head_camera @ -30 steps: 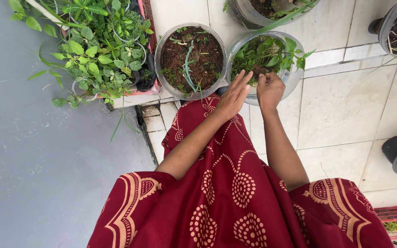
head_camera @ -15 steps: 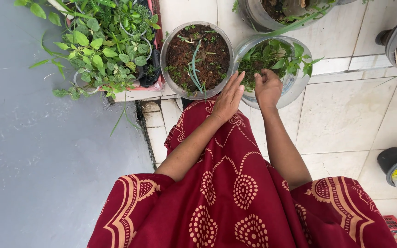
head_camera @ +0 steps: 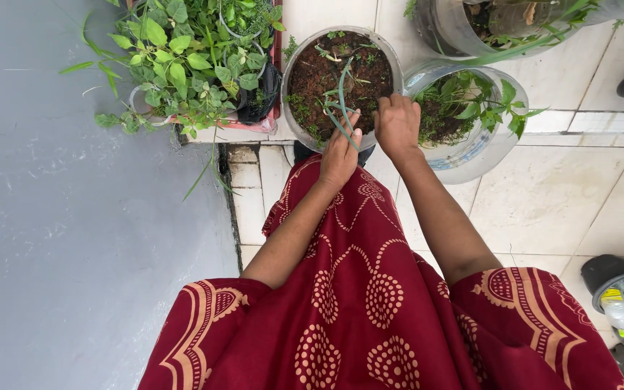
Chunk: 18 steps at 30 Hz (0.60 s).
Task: Remove weeds and dead leaves from potted plants.
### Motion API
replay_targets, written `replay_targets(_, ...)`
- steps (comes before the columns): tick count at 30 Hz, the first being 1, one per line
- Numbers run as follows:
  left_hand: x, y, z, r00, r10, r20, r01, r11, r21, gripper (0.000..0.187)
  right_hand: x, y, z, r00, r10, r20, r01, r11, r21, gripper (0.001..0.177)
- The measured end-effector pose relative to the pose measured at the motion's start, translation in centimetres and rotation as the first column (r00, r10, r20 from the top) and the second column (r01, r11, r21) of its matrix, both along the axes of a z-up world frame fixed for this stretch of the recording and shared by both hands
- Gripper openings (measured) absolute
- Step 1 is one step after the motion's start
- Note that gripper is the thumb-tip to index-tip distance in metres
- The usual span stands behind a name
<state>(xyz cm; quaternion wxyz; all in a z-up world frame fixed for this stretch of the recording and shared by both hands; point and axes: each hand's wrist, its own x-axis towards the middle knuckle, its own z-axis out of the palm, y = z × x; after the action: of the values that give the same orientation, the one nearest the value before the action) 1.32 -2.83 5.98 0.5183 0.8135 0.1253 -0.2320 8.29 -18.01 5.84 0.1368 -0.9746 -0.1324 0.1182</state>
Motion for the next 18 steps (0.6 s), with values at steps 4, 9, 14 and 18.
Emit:
replay_targets(4,-0.7,1.5,-1.2,1.0,0.027,0.006,-0.027,0.999,-0.024,0.051,-1.0,0.7,-6.0,0.985,0.153,-0.085,-0.172,0.939,-0.298,0.013)
replay_targets(9,-0.8,2.7,-1.4,0.999,0.045,-0.002,-0.045,0.997,-0.069,0.053,-0.2,2.3,-7.5,0.941,0.194,-0.278,-0.324,0.753,-0.572,0.024)
replay_targets(14,-0.6,3.3,-1.5,0.999,0.038,0.008,-0.038,0.997,-0.069,0.053,0.0,3.3,-7.5,0.916,0.177,-0.36,-0.373,0.703,-0.605,0.025)
replay_targets(18,-0.5,3.6,-1.7,0.999,0.032,-0.007,-0.032,0.996,-0.084,0.053,0.1,3.5,-7.3,0.908,0.142,-0.394,-0.369,0.713,-0.596,0.025)
